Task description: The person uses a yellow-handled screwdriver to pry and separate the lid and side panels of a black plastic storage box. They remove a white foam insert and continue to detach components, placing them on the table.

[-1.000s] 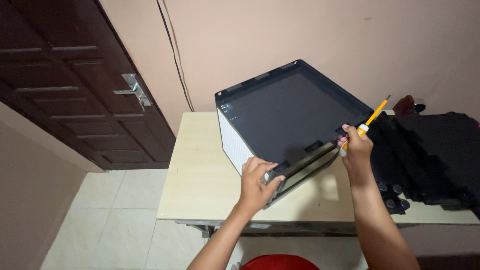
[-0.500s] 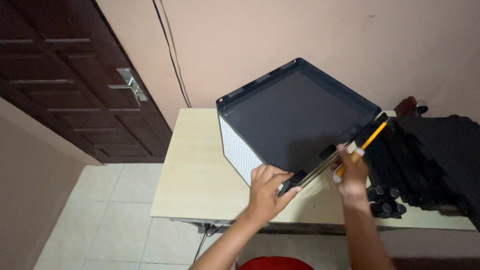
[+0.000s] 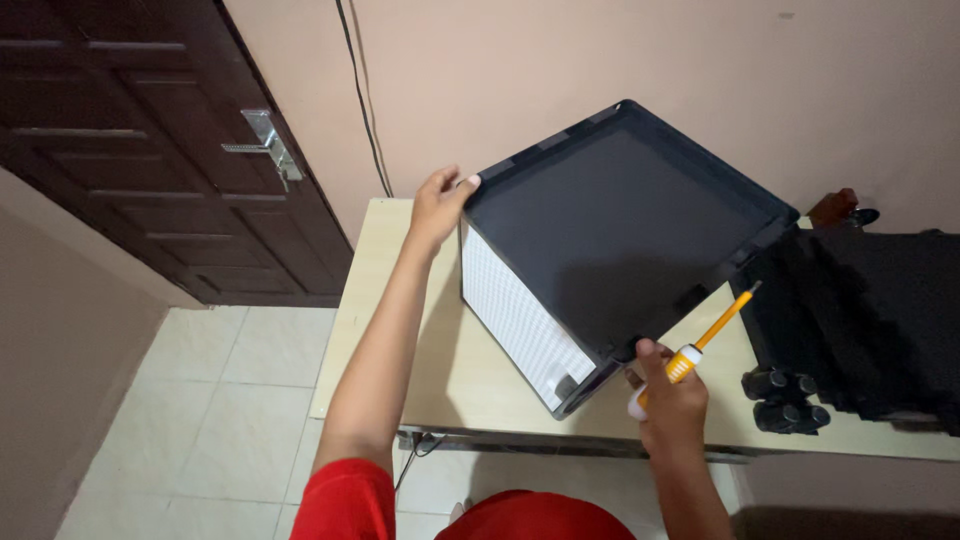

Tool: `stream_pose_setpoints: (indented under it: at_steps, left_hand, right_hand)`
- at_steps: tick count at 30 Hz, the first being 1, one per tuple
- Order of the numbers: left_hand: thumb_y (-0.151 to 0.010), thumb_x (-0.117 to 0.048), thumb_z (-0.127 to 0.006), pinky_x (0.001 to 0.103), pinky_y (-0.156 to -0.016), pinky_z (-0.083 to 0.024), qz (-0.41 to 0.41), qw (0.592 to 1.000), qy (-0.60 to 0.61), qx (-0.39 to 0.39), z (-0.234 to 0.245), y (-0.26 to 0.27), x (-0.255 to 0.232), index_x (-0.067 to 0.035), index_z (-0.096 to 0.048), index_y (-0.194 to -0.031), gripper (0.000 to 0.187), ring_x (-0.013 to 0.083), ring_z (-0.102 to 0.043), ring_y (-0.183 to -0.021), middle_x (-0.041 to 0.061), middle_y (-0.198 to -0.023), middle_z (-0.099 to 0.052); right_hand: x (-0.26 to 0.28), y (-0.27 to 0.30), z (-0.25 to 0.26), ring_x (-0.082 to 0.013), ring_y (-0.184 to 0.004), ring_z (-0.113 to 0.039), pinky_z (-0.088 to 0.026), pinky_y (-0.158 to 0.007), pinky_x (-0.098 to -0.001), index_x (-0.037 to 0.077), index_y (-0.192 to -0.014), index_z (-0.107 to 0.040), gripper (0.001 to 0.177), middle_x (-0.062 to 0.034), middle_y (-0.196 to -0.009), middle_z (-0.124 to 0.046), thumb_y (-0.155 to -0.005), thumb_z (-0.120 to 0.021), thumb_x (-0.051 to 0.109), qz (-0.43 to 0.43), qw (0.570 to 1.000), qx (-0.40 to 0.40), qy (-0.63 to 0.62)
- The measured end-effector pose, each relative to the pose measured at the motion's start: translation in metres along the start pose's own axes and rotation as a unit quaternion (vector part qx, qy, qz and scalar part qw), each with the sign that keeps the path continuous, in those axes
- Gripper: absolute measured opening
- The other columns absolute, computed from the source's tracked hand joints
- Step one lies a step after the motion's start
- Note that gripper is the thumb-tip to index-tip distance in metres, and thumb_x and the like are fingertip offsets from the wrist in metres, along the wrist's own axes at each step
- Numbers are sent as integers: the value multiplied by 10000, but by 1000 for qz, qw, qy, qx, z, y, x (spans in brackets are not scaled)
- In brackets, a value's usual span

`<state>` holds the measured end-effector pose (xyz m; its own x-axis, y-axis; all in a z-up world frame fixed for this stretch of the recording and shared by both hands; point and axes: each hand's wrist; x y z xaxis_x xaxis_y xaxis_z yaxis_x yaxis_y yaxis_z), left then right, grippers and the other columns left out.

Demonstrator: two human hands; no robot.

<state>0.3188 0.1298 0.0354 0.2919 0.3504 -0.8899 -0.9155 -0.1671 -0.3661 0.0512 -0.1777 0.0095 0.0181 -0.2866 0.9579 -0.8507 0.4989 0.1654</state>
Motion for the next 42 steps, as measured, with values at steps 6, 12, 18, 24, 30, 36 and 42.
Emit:
stream_pose_setpoints:
  at_steps: [6,12,18,24,30,36,42]
  left_hand:
    - [-942,-325,-676,305,-1024,-457,132,957,173,193,-14,-22,21,32,-690,-1272,486,218,-661,-1142,146,-1199,-745]
    - [-982,-257,-661,291,-922,-505,108,948,234,185,-14,-3,16,53,-705,-1228,398,176,-667,-999,114,-1094,-751]
    - [-1019,-228,-640,286,-910,-496,88,955,248,135,-1,50,-7,78,-696,-1250,388,156,-638,-984,112,-1087,-737]
    - [-1007,-176,-598,259,-973,-491,79,960,256,77,9,109,-49,62,-619,-1351,419,147,-665,-1065,115,-1175,-739]
    - [-1005,-165,-596,258,-962,-498,81,971,224,-1,4,160,-83,64,-567,-1410,465,137,-654,-1067,123,-1195,-730]
    - [-992,-181,-615,262,-945,-507,105,976,186,-35,-11,196,-98,68,-497,-1459,542,143,-655,-1054,158,-1192,-735]
    - [-1003,-191,-605,255,-957,-501,102,982,151,-58,-22,204,-99,50,-501,-1451,519,129,-654,-1077,124,-1199,-721]
  right_hand:
    - [0,0,-3,-161,-790,-620,-557,-667,-323,66,-984,-567,247,-64,-872,-585,-864,-774,127,27,999,-9,-18]
    - [-16,-24,19,-165,-714,-525,-470,-646,-311,78,-877,-541,211,-40,-808,-516,-886,-719,-35,77,995,11,-59]
    - [-2,-77,60,-157,-818,-617,-480,-748,-302,69,-858,-569,137,-62,-863,-619,-906,-618,-50,53,997,39,-35]
    - [15,-147,96,-182,-832,-622,-490,-758,-319,87,-839,-560,198,-22,-845,-554,-860,-620,-100,52,990,128,-3]
    - [31,-223,101,-171,-763,-613,-494,-740,-299,152,-874,-592,220,2,-816,-580,-818,-620,-59,-11,984,172,42]
    - [46,-272,103,-99,-670,-599,-431,-558,-253,177,-861,-543,211,22,-751,-570,-819,-651,1,-51,943,328,24]
    - [47,-282,100,-78,-668,-601,-429,-523,-259,199,-836,-535,220,32,-739,-570,-793,-640,11,-61,939,334,55]
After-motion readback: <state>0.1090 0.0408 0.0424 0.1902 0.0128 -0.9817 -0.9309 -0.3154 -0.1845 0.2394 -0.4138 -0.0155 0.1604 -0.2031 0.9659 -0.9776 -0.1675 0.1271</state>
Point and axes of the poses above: each hand's wrist, its own y-axis away from the middle knuckle, its own z-axis out of the back of the hand, x = y × z
